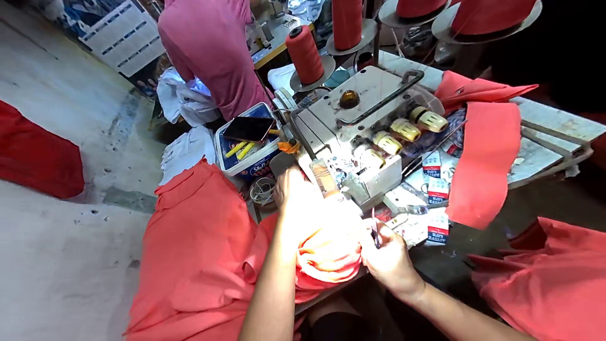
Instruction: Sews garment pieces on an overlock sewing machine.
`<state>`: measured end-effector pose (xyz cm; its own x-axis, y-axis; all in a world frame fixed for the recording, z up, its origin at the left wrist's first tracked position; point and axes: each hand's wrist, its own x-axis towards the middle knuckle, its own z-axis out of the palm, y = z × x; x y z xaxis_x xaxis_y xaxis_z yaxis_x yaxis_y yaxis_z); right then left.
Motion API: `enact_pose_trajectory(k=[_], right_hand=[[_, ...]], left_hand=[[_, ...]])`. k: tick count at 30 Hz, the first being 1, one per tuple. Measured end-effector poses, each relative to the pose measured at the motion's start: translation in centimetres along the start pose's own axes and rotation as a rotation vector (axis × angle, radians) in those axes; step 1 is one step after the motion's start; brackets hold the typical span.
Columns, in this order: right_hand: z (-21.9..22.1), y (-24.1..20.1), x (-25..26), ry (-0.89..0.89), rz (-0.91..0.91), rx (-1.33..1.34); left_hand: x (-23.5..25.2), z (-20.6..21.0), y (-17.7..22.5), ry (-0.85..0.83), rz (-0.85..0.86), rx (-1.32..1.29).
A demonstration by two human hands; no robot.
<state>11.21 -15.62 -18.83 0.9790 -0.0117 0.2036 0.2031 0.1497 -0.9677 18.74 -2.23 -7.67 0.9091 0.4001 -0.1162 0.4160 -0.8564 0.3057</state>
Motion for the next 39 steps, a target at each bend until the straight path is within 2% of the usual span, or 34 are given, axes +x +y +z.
enact_pose_trajectory(k=[3,5,7,9,10,11,14,15,16,18,19,20,23,25,28,33,39], right_hand=[[-0.2,0.4,0.0,-0.03,0.002,-0.029],[-1.0,0.1,0.4,-0.12,0.077,-0.097],[-2.3,0.0,0.8,-0.233,0.148,-0.173],[-3.1,-0.1,0.8,-0.283,0.146,-0.176],[-3.2,-0.3,0.6,-0.284,0.126,-0.143],[-3.2,-0.5,0.4,-0.274,0.095,-0.105],[-2.7,-0.8,-0.1,-0.239,0.089,-0.091],[-2.6,-0.7,-0.1,-0.238,0.117,-0.131],[-2.6,-0.5,-0.1,-0.243,0.141,-0.177],[-2.6,-0.2,-0.2,-0.254,0.149,-0.237],[-2.7,-0.1,0.0,-0.257,0.14,-0.243],[-2.9,-0.1,0.0,-0.258,0.136,-0.238],[-3.3,-1.1,-0.5,-0.238,0.148,-0.151],[-3.3,-2.0,-0.8,-0.21,0.087,-0.076],[-3.3,-2.9,-0.7,-0.195,0.044,-0.049],[-3.3,-1.6,-0.2,-0.219,0.164,-0.183],[-3.1,-1.2,-0.4,-0.213,0.125,-0.158]], left_hand=[[-0.3,0.4,-1.4,0.079,0.052,-0.038],[-0.5,0.1,-4.0,0.06,0.076,-0.179],[-2.1,-0.3,-7.4,-0.13,0.077,-0.254],[-5.3,-0.7,-10.1,-0.404,0.083,-0.132],[-6.9,-0.9,-10.9,-0.436,0.099,-0.032],[-8.7,-1.3,-11.2,-0.368,0.122,0.072],[-12.3,-1.5,-12.3,0.321,0.316,0.201],[-12.3,-1.1,-12.5,0.415,0.318,0.256],[-12.3,-0.7,-12.3,0.348,0.261,0.285],[-12.0,0.0,-11.6,-0.002,0.076,0.285],[-12.0,0.3,-11.1,-0.07,0.062,0.256],[-12.2,0.8,-10.7,0.012,0.14,0.197],[-12.8,2.8,-8.2,0.408,0.469,0.011],[-12.4,3.8,-5.9,0.492,0.596,-0.074],[-10.6,5.0,-4.2,0.473,0.681,-0.087],[-8.4,6.5,-4.3,0.402,0.654,-0.102],[-8.4,6.4,-4.6,0.359,0.648,-0.121]])
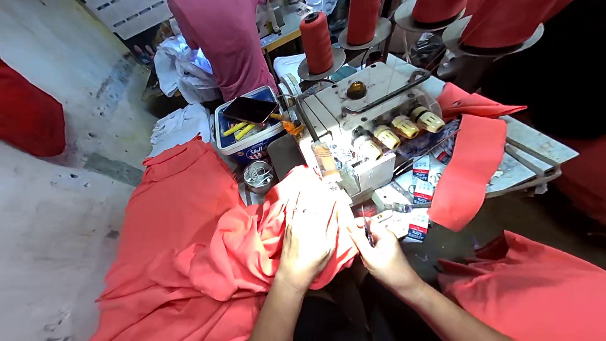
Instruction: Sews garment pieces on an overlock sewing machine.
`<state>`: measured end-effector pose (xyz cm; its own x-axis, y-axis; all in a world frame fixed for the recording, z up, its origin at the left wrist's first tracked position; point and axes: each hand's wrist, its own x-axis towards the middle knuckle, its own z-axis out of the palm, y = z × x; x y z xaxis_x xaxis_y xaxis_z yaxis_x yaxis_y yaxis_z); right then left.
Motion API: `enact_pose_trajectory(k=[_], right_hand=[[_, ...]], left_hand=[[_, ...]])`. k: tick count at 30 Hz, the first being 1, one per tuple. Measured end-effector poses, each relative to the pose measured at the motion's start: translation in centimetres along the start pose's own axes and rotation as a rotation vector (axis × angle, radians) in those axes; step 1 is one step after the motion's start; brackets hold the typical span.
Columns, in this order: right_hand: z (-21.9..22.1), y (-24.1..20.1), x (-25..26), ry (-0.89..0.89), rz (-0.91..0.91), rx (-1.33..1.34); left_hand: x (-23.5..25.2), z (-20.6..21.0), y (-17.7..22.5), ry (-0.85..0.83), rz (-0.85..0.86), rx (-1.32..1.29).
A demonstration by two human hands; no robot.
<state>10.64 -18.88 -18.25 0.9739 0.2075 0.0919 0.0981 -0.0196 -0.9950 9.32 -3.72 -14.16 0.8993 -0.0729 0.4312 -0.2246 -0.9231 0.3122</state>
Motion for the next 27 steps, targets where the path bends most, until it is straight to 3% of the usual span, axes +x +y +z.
enact_pose_trajectory(k=[18,20,24,27], right_hand=[[-0.3,0.6,0.8,-0.047,0.029,0.041],[-1.2,1.5,-0.3,-0.034,-0.051,-0.011],[-5.2,6.3,-4.1,0.188,-0.316,-0.2],[-8.2,8.8,-5.2,0.396,-0.197,-0.265]], left_hand=[[-0.2,0.4,-0.1,-0.015,-0.043,0.051],[-1.1,0.1,0.3,-0.027,-0.021,0.067],[-4.8,-0.4,2.7,0.093,0.107,-0.114],[-7.3,1.0,4.3,0.015,0.119,-0.471]])
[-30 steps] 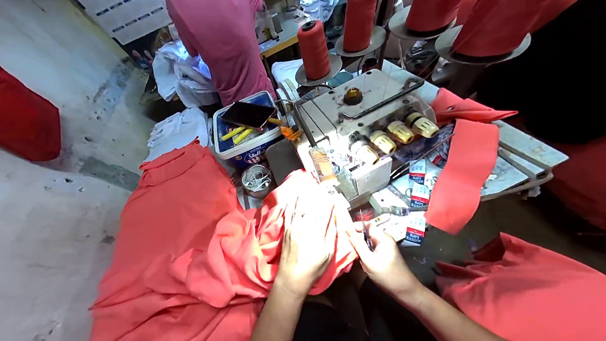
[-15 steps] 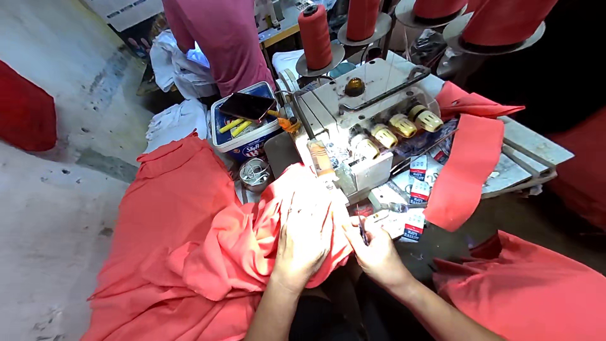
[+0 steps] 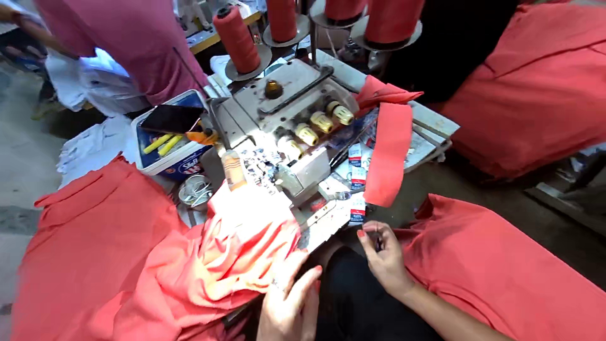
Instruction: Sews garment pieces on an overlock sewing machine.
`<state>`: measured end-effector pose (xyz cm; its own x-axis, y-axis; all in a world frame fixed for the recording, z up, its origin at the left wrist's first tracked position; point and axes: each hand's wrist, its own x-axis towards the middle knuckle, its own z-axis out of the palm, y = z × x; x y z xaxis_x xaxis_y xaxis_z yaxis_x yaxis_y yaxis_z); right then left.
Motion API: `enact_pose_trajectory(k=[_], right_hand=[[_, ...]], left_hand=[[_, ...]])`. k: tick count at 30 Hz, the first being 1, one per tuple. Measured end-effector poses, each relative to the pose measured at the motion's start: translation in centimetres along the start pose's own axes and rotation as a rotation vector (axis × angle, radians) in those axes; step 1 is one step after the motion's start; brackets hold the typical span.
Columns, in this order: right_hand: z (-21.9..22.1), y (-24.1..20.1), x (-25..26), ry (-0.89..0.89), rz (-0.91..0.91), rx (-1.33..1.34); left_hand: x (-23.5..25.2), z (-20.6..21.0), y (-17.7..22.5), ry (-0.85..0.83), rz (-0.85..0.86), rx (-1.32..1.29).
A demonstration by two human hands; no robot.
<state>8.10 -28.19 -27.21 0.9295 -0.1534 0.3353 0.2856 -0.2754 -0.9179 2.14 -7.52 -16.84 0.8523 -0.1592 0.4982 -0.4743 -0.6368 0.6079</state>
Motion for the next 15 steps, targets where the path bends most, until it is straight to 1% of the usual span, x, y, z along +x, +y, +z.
enact_pose_trajectory(k=[2,5,7,8,10,11,13,15], right_hand=[[-0.8,0.6,0.9,0.011,0.107,0.012],[-0.8,-0.1,1.5,-0.06,0.229,0.122],[-1.2,-2.4,0.5,-0.13,0.299,0.196],[-1.6,-3.8,-0.2,-0.171,0.325,0.236],[-2.3,-5.3,-1.5,-0.215,0.304,0.324],[-2.6,-5.5,-1.7,-0.235,0.27,0.351],[-3.4,-5.3,-1.4,-0.308,0.195,0.35],[-4.1,-5.2,-0.7,-0.397,0.152,0.327]], left_hand=[[-0.5,1.6,0.0,-0.05,-0.056,-0.183],[0.3,3.3,-0.3,-0.108,-0.188,-0.313],[1.6,4.0,0.0,-0.19,-0.368,-0.392],[2.4,4.2,0.2,-0.259,-0.479,-0.459],[4.0,4.8,0.5,-0.389,-0.686,-0.651],[4.7,5.2,0.5,-0.418,-0.753,-0.753],[5.6,6.3,0.2,-0.403,-0.801,-0.901],[6.4,6.9,-0.2,-0.434,-0.79,-0.938]])
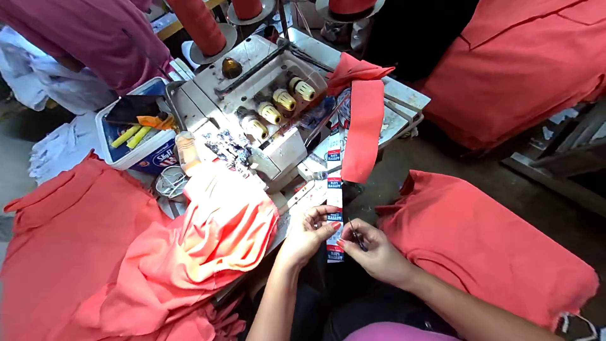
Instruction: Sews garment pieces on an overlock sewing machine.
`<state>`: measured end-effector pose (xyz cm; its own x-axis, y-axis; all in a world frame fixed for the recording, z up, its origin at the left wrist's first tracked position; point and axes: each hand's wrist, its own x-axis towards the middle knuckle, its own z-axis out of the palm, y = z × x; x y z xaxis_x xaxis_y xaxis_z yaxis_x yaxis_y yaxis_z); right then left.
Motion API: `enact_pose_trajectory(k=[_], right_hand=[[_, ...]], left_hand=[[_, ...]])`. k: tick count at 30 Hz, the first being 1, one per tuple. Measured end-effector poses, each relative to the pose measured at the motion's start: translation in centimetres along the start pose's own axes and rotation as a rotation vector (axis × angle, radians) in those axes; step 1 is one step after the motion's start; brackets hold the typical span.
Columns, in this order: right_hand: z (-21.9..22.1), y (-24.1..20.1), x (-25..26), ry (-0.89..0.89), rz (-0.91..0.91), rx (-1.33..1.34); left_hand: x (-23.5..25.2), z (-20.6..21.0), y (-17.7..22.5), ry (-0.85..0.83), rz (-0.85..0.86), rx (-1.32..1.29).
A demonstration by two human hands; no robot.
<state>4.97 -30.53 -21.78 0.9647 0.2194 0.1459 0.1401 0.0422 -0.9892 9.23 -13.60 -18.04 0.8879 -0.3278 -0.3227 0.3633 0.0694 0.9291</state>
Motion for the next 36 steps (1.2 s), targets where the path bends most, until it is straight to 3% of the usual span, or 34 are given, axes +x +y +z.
enact_pose_trajectory(k=[4,9,14,22,36], right_hand=[[-2.8,-0.3,0.9,-0.098,-0.121,-0.075],[-7.1,-1.2,1.5,0.04,-0.23,-0.732],[-6.1,-1.5,0.9,0.077,-0.425,-1.208],[-2.6,-1.2,2.0,0.098,-0.542,-1.264],[-1.6,-0.6,2.2,0.099,-0.561,-1.31]], left_hand=[[1.3,-0.1,1.1,-0.113,-0.049,0.05],[1.1,-0.4,2.2,-0.13,-0.024,0.136],[0.6,-0.8,2.0,-0.138,0.003,0.123],[0.4,-0.9,1.6,-0.121,0.011,0.101],[0.4,-0.8,1.8,-0.129,-0.019,0.09]])
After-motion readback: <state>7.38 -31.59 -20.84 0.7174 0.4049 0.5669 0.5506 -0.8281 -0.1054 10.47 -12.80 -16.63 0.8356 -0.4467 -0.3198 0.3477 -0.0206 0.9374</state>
